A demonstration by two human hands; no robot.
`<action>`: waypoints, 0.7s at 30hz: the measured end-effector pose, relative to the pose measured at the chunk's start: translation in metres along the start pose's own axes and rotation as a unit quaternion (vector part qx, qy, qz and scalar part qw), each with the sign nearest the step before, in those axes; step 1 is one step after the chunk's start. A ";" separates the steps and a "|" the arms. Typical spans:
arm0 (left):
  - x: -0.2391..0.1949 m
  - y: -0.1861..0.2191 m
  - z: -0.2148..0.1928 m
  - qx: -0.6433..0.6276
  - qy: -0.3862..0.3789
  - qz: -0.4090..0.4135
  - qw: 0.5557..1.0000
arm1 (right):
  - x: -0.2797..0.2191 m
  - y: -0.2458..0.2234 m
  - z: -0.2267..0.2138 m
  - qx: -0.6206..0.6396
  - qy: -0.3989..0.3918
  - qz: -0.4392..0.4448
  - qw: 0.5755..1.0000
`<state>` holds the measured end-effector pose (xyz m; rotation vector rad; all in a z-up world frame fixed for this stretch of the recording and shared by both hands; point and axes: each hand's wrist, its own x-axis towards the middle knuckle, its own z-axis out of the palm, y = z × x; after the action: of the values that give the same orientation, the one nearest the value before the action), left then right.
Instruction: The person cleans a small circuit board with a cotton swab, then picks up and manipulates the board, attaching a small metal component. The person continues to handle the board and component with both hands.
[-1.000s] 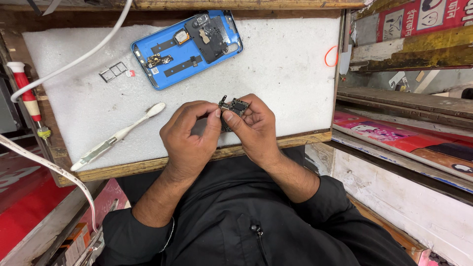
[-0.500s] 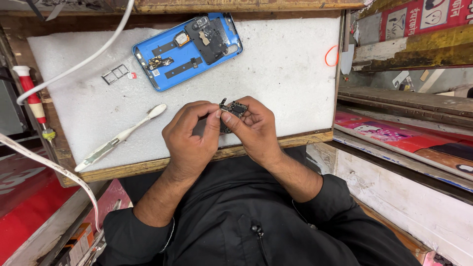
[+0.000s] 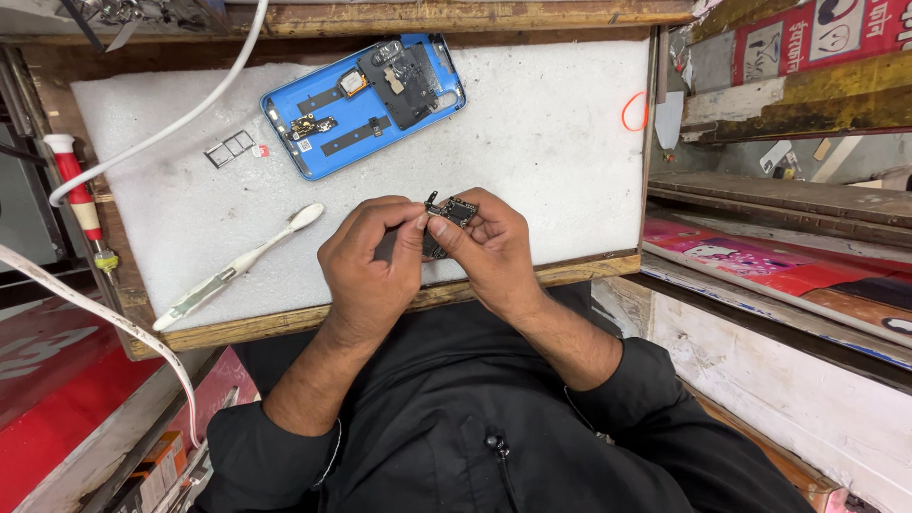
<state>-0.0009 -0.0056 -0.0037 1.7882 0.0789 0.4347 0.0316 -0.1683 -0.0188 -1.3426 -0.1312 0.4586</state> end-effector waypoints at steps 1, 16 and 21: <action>0.000 0.000 0.001 -0.001 0.003 0.003 1.000 | 0.000 0.000 -0.001 -0.009 -0.001 0.005 1.000; -0.001 -0.001 0.001 -0.009 -0.009 -0.004 1.000 | -0.001 -0.004 0.001 0.020 -0.002 0.000 1.000; -0.001 -0.006 0.001 -0.026 -0.006 -0.014 1.000 | 0.001 -0.004 0.000 0.003 -0.019 0.012 1.000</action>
<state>-0.0007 -0.0049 -0.0095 1.7355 0.0835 0.4012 0.0332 -0.1688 -0.0149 -1.3307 -0.1459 0.5048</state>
